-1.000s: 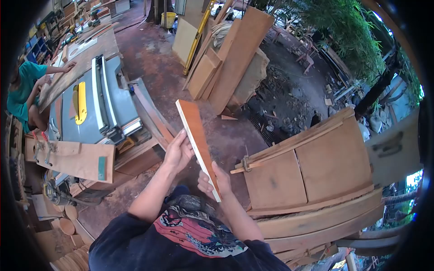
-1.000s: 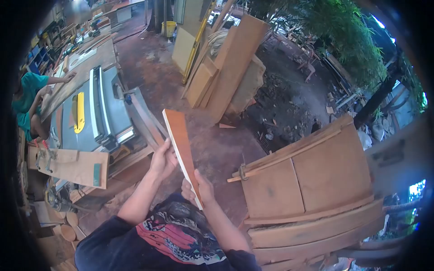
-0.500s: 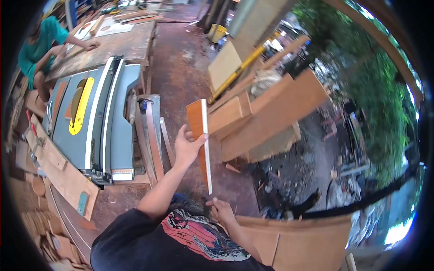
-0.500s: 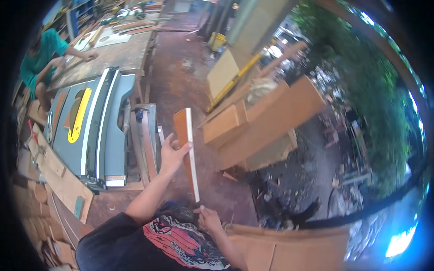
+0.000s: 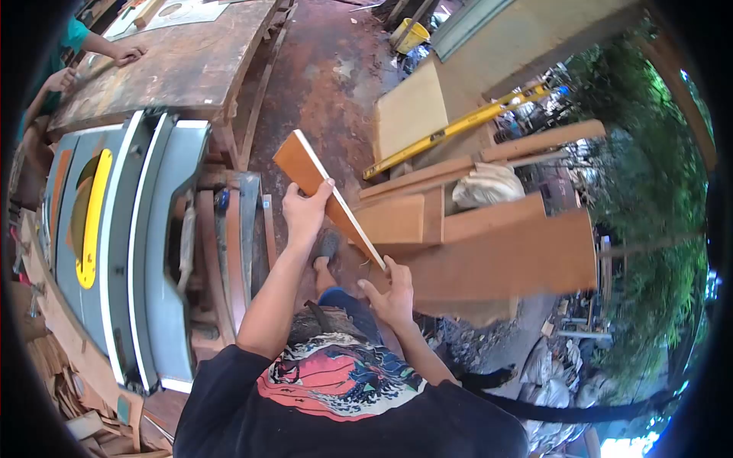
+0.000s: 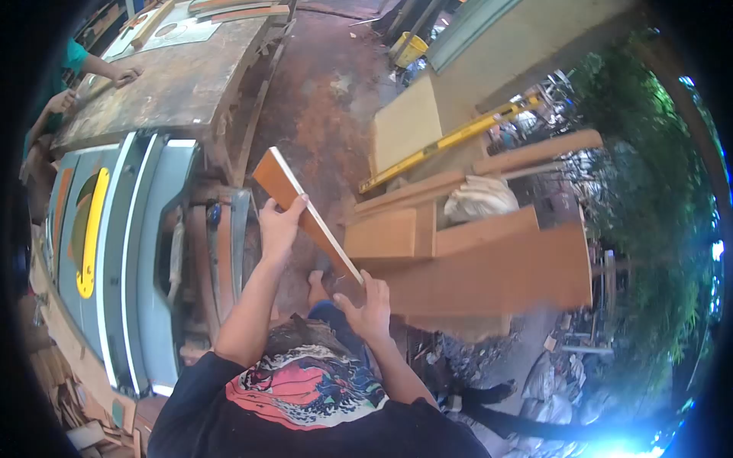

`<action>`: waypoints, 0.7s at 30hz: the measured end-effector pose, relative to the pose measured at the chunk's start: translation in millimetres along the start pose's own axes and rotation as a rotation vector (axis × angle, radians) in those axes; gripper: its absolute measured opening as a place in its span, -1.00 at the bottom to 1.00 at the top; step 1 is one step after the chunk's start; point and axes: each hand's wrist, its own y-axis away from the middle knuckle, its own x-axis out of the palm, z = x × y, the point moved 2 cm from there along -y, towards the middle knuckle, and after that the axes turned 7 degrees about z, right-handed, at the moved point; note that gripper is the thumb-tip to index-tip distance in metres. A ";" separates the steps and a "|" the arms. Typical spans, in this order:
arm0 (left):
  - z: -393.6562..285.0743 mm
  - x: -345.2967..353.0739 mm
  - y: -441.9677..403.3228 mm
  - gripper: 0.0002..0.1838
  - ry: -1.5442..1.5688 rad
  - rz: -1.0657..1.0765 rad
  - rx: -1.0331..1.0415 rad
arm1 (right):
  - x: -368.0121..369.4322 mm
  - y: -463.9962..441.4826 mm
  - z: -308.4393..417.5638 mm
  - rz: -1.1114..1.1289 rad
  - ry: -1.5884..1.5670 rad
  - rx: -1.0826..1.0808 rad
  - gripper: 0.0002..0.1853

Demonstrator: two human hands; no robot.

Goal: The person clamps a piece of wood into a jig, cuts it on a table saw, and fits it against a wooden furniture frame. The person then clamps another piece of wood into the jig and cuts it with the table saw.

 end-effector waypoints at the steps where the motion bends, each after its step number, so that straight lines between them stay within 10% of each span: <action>1: 4.6 12.0 -29.4 -0.47 -0.036 -0.057 -0.002 | 1.4 -40.2 -9.6 -0.017 0.070 -0.053 -0.35; 13: -56.5 166.8 -361.8 -0.61 0.214 -0.181 -0.154 | -31.8 -483.1 -90.2 0.001 -0.093 -0.445 -0.71; 21: -77.9 278.7 -660.8 -0.67 0.302 -0.115 -0.137 | -9.7 -795.5 -149.2 -0.247 -0.125 -0.276 -0.88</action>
